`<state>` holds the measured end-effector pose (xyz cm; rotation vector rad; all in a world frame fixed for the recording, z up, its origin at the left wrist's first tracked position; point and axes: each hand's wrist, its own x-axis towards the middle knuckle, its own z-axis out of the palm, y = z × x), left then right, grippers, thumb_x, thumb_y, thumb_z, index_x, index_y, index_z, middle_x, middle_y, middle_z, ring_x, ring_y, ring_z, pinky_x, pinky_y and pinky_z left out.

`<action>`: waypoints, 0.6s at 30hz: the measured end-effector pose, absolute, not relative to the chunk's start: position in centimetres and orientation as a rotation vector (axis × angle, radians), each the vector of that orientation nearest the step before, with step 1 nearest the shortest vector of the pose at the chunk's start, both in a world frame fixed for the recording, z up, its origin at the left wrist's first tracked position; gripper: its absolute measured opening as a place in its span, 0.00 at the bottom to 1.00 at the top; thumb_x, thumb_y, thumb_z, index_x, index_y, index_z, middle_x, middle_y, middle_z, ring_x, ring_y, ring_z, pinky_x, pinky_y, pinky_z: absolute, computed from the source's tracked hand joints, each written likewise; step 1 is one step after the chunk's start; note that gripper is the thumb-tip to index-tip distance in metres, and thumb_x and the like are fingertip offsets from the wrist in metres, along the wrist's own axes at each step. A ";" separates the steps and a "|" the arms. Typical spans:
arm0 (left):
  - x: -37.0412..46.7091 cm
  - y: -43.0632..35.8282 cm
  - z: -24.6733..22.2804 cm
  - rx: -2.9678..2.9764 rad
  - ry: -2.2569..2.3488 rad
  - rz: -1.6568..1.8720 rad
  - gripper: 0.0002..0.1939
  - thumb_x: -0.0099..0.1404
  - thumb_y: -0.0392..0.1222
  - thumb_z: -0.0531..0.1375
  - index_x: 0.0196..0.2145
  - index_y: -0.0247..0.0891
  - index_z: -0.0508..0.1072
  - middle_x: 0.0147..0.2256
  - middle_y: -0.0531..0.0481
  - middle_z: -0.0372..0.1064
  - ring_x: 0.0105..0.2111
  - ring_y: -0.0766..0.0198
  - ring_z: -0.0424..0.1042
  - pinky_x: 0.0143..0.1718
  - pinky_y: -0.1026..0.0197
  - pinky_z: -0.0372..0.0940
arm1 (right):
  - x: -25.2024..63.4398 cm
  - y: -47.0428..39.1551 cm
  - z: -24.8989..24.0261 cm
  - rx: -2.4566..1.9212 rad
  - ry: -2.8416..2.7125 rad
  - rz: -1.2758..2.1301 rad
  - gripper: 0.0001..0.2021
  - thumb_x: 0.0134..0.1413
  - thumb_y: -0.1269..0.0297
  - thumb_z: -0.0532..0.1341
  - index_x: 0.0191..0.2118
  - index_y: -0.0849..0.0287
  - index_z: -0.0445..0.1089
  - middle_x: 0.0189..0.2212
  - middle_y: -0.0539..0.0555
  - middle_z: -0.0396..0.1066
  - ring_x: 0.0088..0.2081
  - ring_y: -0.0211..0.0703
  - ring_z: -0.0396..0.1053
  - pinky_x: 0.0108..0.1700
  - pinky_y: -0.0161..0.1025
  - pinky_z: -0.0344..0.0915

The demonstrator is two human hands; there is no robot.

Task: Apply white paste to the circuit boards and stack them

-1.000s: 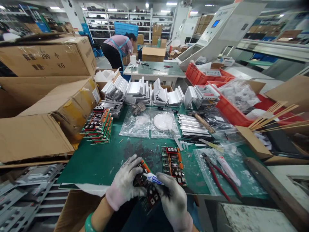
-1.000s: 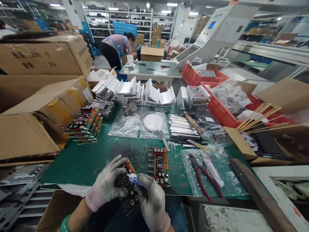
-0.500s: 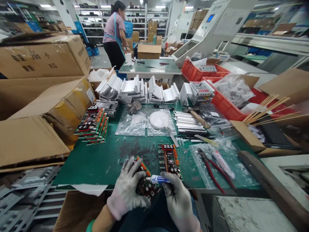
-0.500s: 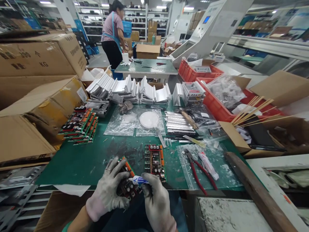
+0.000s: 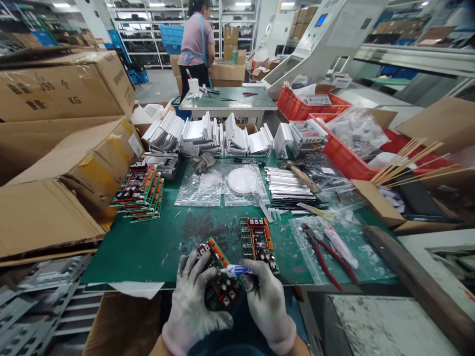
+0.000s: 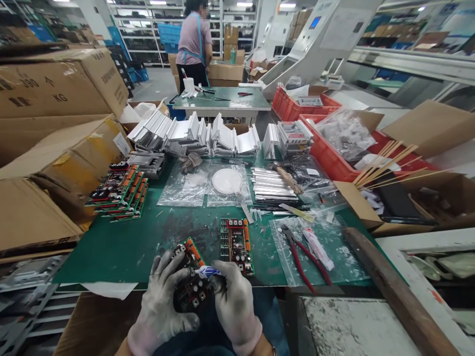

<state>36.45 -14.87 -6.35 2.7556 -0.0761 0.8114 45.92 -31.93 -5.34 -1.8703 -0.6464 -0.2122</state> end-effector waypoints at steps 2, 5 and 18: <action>36.3 -15.2 -6.4 2.763 -0.049 0.830 0.37 0.53 0.71 0.60 0.49 0.39 0.65 0.57 0.35 0.63 0.63 0.39 0.53 0.61 0.36 0.48 | 45.9 -32.2 -5.4 -1.851 -0.605 -0.157 0.09 0.59 0.69 0.56 0.42 0.55 0.72 0.33 0.51 0.77 0.33 0.42 0.77 0.36 0.34 0.74; 36.5 -15.0 -6.0 2.780 -0.063 0.797 0.31 0.51 0.60 0.65 0.47 0.39 0.66 0.56 0.37 0.64 0.62 0.38 0.55 0.61 0.36 0.51 | 45.8 -33.1 -5.6 -1.822 -0.465 -0.052 0.09 0.60 0.62 0.58 0.41 0.55 0.74 0.34 0.53 0.78 0.34 0.44 0.77 0.36 0.35 0.75; 36.1 -13.5 -4.3 2.683 -0.278 0.803 0.27 0.54 0.63 0.64 0.43 0.42 0.69 0.41 0.45 0.73 0.46 0.49 0.71 0.55 0.44 0.60 | 44.0 -37.7 -7.3 -1.848 -0.381 -0.006 0.11 0.62 0.56 0.58 0.40 0.54 0.75 0.36 0.54 0.79 0.35 0.46 0.78 0.34 0.35 0.76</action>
